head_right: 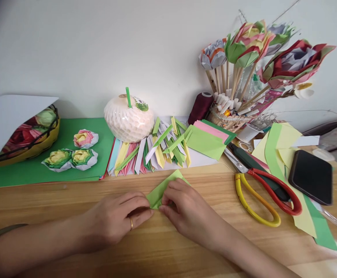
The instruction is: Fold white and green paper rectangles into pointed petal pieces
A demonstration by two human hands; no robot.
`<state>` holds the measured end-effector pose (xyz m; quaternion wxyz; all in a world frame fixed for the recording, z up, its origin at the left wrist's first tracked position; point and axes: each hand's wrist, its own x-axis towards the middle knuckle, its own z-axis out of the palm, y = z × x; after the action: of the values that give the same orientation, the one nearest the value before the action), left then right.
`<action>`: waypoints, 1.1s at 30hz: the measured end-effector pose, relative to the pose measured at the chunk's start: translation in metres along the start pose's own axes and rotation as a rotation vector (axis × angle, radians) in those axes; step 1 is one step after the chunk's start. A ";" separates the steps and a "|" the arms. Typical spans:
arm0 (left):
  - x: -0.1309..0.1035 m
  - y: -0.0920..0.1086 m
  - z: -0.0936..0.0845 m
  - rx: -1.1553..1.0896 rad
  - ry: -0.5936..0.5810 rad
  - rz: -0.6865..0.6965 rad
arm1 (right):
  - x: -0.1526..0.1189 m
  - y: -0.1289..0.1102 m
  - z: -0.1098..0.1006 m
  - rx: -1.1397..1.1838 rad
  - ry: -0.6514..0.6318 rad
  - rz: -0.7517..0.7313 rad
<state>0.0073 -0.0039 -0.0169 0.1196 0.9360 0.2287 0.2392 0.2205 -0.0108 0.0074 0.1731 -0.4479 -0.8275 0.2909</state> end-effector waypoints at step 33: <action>-0.002 -0.006 0.003 0.268 0.072 0.080 | -0.005 -0.003 -0.019 -0.141 -0.277 -0.266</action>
<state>0.0049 -0.0001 -0.0220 -0.0246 0.9428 0.2252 0.2446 0.2314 -0.0099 0.0237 0.0624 -0.3015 -0.9136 0.2656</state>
